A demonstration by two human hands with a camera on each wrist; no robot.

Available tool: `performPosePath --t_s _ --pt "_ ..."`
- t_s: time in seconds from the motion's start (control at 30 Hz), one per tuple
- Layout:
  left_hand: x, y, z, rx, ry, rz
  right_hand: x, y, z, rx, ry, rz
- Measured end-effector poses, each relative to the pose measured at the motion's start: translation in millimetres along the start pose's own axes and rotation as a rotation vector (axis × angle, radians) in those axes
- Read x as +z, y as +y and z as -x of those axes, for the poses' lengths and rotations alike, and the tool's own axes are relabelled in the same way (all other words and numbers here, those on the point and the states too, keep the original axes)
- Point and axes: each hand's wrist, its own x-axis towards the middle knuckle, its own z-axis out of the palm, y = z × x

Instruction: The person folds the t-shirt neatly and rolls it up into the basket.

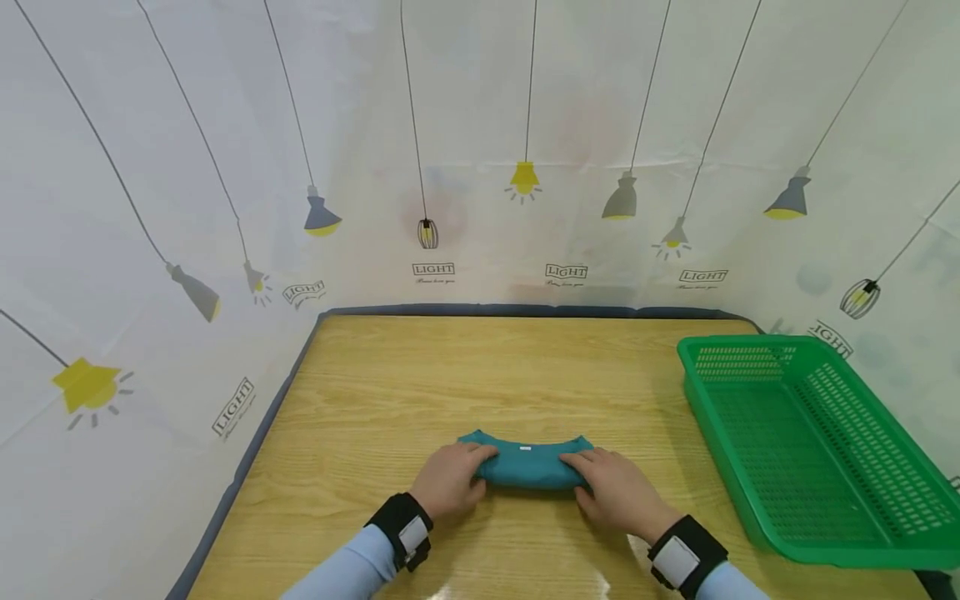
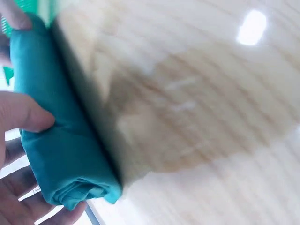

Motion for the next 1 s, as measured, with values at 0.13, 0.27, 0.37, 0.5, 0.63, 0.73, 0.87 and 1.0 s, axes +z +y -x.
performPosePath --t_s 0.13,0.27,0.37,0.5,0.63,0.73,0.87,1.0 --pt "-6.3 -2.7 -4.9 -0.064 -0.043 0.14 -10.5 3.3 -2.2 0.017 -0.036 -0.109" --pt "-9.0 -3.7 -11.6 -0.106 -0.026 0.162 -14.7 7.8 -8.6 0.041 -0.04 -0.177" --pt "-9.2 -2.3 -16.8 -0.091 0.03 0.082 -13.2 8.9 -14.1 0.053 -0.004 -0.167" --pt "-3.9 0.0 -21.3 -0.052 0.073 -0.084 -6.9 7.8 -19.0 0.033 0.076 -0.066" --pt "4.2 0.4 -20.7 -0.023 0.058 -0.152 0.3 6.2 -18.4 -0.013 0.147 0.005" --pt "6.7 0.9 -18.4 -0.01 0.032 -0.148 5.1 6.5 -17.0 -0.038 0.153 0.022" --pt "9.5 2.5 -14.6 0.005 0.02 -0.158 11.3 7.5 -15.7 -0.044 0.118 0.059" --pt "10.7 4.3 -9.8 0.039 0.016 -0.189 16.5 6.2 -11.0 -0.051 0.073 0.093"
